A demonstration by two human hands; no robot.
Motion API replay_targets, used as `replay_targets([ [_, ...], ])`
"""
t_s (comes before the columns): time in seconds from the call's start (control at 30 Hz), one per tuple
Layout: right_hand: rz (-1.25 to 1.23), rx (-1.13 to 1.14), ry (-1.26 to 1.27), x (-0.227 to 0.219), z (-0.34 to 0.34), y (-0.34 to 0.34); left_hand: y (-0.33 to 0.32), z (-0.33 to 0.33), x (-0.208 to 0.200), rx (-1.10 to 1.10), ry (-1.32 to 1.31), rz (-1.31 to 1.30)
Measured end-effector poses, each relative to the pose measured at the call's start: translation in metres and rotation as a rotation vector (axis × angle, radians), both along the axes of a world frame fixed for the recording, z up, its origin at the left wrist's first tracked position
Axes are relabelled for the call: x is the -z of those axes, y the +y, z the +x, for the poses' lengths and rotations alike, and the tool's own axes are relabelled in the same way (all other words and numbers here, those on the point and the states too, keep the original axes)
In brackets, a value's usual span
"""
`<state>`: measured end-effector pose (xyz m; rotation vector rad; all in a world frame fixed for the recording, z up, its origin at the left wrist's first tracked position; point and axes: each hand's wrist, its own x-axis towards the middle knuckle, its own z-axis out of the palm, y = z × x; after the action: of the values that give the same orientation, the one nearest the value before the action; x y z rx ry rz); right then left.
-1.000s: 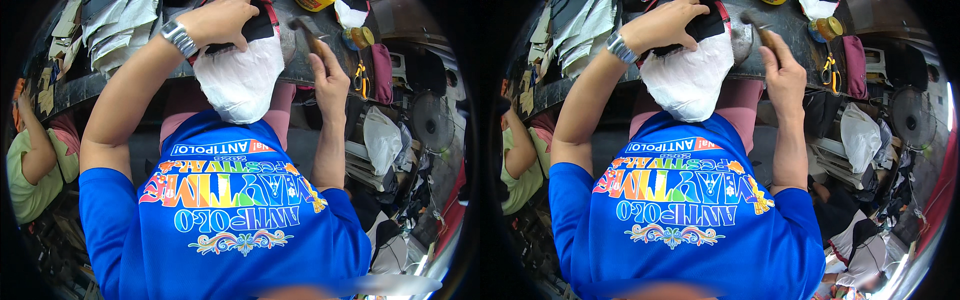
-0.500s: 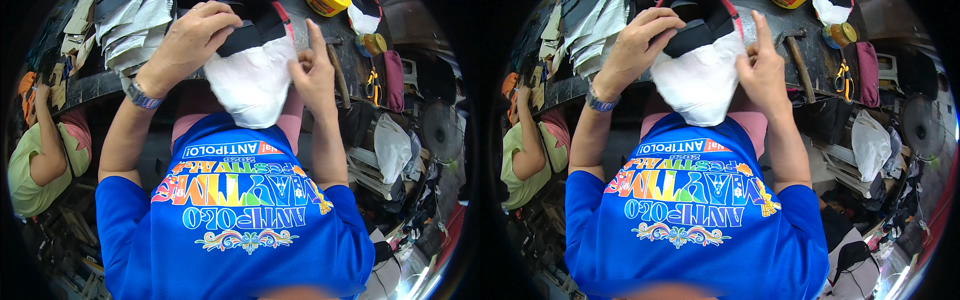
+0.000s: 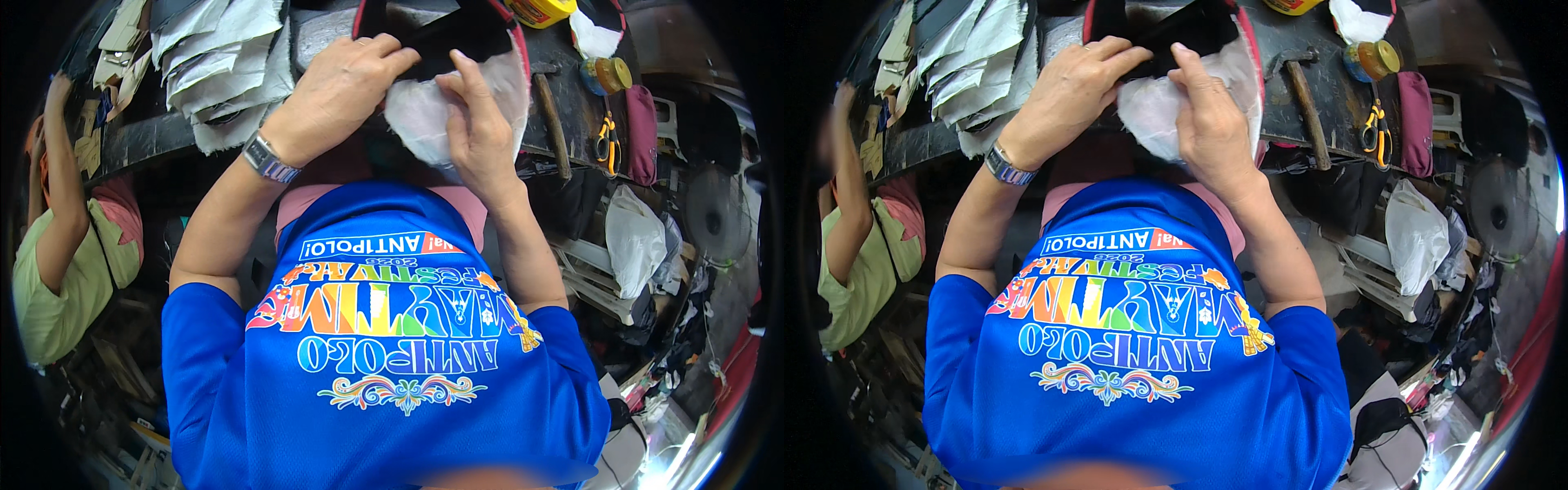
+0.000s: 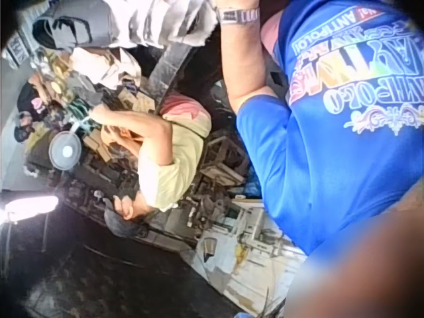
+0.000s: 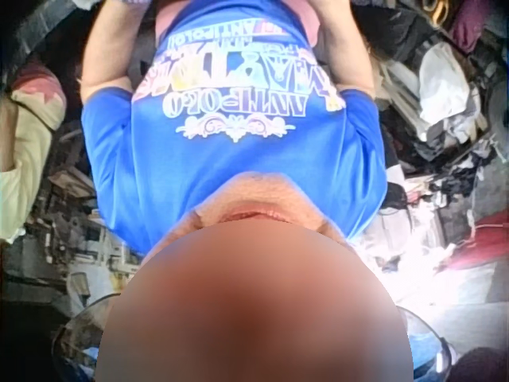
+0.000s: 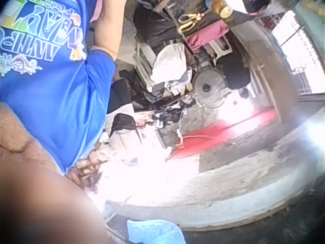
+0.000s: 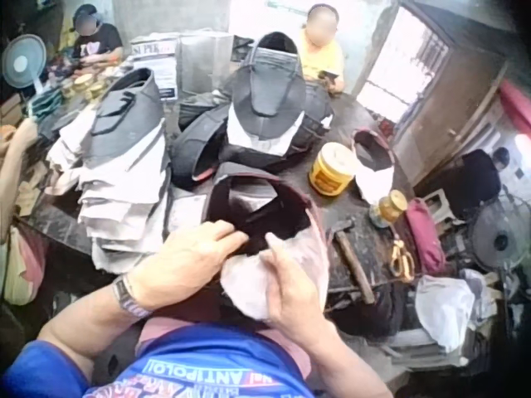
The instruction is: The person inserts a white fabric piece into a black slip-on shoe and uses a hammer to tap it into place. They repeat this process on a second shoe, adjusting the fabric and tapping it with the hammer.
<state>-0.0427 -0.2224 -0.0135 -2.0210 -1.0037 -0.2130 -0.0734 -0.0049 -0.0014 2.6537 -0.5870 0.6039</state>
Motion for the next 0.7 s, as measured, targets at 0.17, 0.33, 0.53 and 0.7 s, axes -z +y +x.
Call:
replay_targets([
  [0.17, 0.002, -0.057, -0.072, 0.019, 0.020, -0.006, 0.005, -0.003, 0.006, 0.062, 0.114, 0.024],
  [0.33, 0.019, -0.106, -0.023, 0.008, 0.021, -0.007, 0.012, -0.002, 0.017, 0.077, 0.072, -0.098],
  [0.53, -0.008, 0.066, -0.031, 0.002, 0.005, 0.008, 0.005, 0.003, 0.021, -0.010, 0.099, -0.330],
  [0.7, 0.175, 0.229, 0.224, 0.015, 0.001, 0.019, -0.004, -0.008, 0.019, -0.048, 0.053, -0.288],
])
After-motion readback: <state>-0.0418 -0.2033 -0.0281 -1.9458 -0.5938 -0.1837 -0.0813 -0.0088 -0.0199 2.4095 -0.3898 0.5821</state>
